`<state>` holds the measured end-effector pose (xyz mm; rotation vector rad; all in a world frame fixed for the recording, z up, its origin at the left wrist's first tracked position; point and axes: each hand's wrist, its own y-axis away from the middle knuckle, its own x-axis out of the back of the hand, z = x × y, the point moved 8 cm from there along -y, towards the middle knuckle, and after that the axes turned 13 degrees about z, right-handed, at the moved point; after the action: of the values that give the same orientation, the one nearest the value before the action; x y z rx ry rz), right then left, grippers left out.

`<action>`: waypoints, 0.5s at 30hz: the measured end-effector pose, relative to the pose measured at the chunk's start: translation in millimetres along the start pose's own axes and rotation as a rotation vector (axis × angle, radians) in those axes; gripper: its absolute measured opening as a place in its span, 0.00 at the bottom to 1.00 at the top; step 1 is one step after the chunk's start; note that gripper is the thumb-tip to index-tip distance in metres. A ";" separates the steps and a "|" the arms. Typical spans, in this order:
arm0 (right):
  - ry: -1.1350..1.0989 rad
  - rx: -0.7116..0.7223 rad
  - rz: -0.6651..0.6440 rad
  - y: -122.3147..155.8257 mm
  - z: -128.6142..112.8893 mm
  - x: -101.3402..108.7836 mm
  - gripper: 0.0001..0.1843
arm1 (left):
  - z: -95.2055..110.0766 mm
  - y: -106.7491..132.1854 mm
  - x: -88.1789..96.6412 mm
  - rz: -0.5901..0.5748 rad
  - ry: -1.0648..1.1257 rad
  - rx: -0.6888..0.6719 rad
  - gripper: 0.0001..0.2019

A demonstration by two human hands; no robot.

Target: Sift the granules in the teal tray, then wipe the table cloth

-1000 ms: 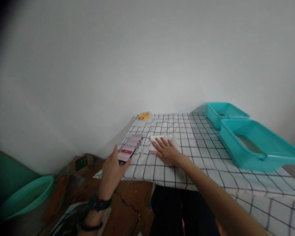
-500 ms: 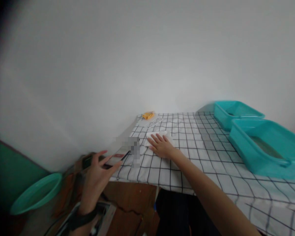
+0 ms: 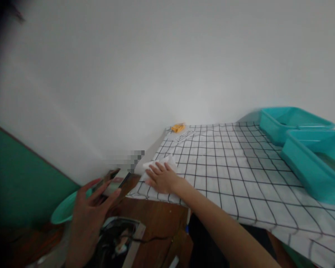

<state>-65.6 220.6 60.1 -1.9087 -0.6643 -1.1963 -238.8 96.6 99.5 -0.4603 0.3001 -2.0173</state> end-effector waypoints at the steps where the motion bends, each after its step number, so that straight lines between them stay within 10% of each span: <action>1: -0.006 0.032 0.022 3.9 -12.1 -1.1 0.34 | -3.1 0.3 0.0 -0.005 0.007 0.035 0.36; 8: -0.054 0.125 0.124 37.4 -55.8 3.5 0.33 | 1.9 13.1 -9.0 -0.052 0.019 0.076 0.35; 15: 0.049 0.074 0.123 77.6 -24.0 20.0 0.31 | 12.5 46.4 -35.7 -0.161 0.004 -0.063 0.30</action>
<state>-10.7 157.5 58.6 -1.8256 -0.5491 -1.1226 -181.5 106.4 85.3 -0.5339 0.3390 -2.1699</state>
